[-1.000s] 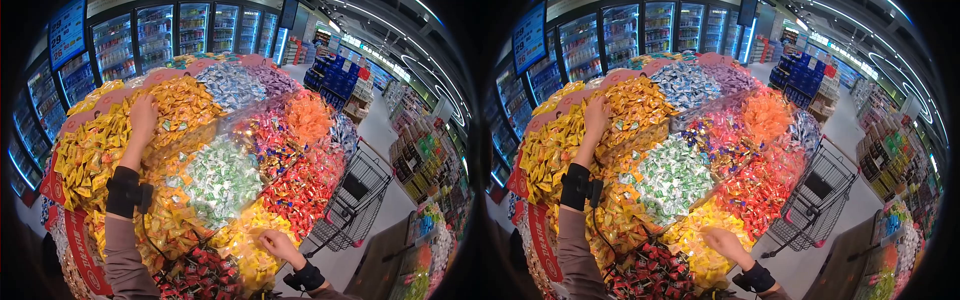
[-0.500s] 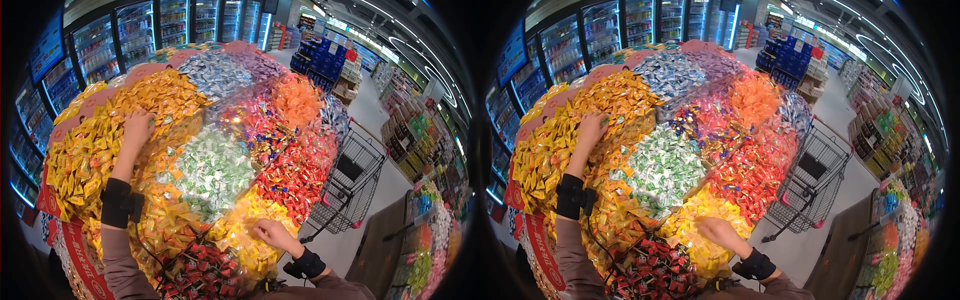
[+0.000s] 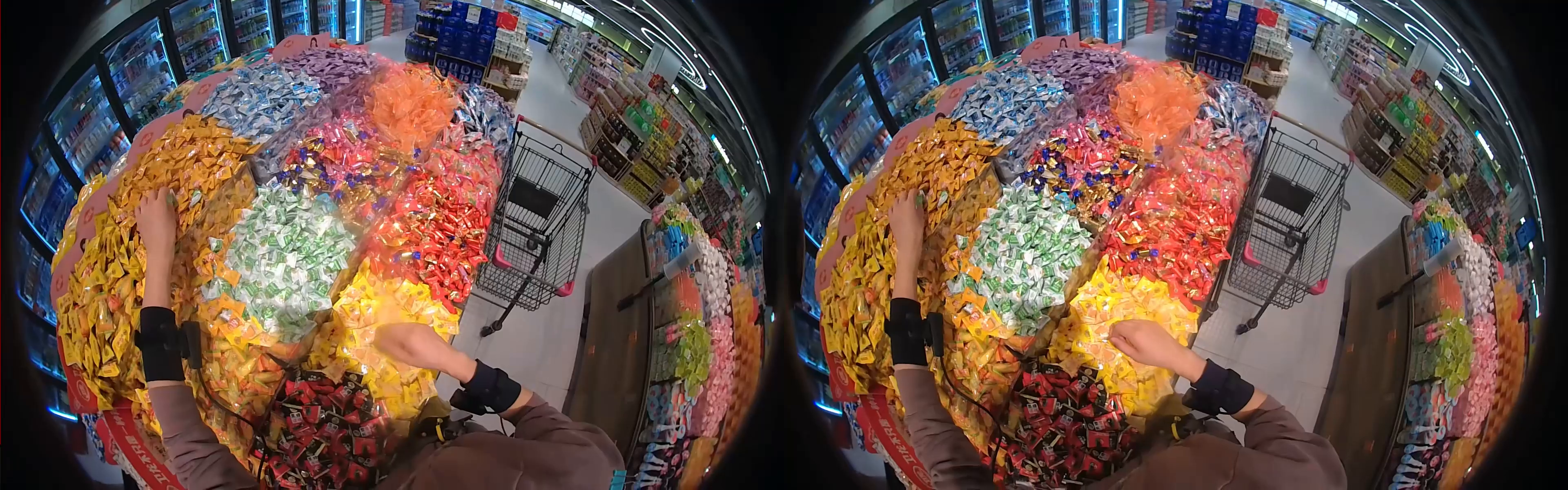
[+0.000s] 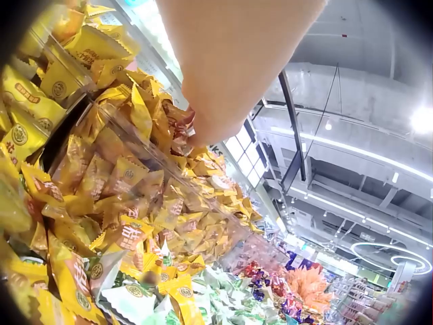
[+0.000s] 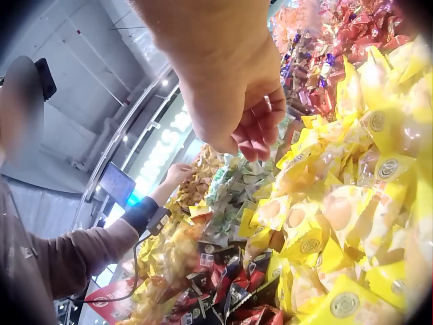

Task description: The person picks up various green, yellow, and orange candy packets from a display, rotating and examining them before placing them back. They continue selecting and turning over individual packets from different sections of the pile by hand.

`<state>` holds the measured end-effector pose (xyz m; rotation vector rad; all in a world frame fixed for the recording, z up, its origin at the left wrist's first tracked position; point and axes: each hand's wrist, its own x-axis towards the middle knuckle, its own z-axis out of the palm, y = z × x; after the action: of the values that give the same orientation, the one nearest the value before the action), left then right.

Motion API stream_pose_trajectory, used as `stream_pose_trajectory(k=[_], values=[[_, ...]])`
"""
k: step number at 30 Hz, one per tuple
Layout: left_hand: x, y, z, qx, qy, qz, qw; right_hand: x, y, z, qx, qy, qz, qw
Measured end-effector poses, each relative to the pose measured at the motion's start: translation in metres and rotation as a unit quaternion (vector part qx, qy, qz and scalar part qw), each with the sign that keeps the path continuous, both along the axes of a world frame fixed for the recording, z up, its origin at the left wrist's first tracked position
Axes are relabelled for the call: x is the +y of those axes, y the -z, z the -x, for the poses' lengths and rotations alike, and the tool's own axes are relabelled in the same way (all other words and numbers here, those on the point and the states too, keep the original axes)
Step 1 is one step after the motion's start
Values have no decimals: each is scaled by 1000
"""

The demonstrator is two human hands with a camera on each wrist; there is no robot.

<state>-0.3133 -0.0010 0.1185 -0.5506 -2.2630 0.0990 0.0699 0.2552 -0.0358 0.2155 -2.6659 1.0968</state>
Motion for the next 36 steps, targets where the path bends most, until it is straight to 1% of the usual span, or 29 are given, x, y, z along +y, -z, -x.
stream_pose_trajectory(k=[2,4,6,8,11,14,17,21,22,23,24,25,26,28,29,31,32,34,35,36], values=[[-4,-1,3,11,13,-21,1000,-1,4,-6,-9,7,-4,1000],[-9,-4,2,-16,18,-43,999,0,13,-12,-9,12,-13,1000],[-12,-6,-5,-27,30,-79,996,0,20,-19,-7,33,13,999],[-8,-20,-30,-21,50,-127,990,-2,21,-26,-20,49,36,998],[-3,-34,-68,14,140,-177,974,-3,17,-37,-53,58,63,995],[17,-41,-134,-53,204,-217,953,-4,7,-46,-67,63,54,994],[35,-25,-191,-138,295,-272,906,-5,4,-51,-59,71,66,993],[59,3,-263,-298,347,-294,839,-6,-8,-50,-11,68,103,992],[67,12,-276,-367,373,-327,787,-6,-13,-48,-5,64,114,991],[73,25,-286,-414,376,-331,760,-7,-17,-46,0,60,126,990],[75,29,-298,-488,327,-280,759,-8,-19,-42,15,62,161,985],[81,47,-304,-504,369,-311,717,-10,-21,-38,31,64,197,978],[84,61,-305,-512,364,-279,727,-10,-23,-35,46,66,232,969],[90,77,-314,-577,400,-328,631,-7,-36,-31,16,50,241,969],[92,81,-316,-594,392,-336,617,-6,-40,-30,0,43,245,969],[96,86,-321,-627,375,-351,585,-2,-36,-29,12,24,223,974],[97,84,-324,-630,357,-338,601,0,-35,-28,18,14,212,977],[97,76,-327,-631,322,-310,635,2,-37,-27,0,-2,241,971],[95,83,-324,-626,330,-330,625,3,-36,-26,-9,-11,256,967],[94,83,-325,-638,319,-345,610,4,-35,-24,-15,-19,239,971]])
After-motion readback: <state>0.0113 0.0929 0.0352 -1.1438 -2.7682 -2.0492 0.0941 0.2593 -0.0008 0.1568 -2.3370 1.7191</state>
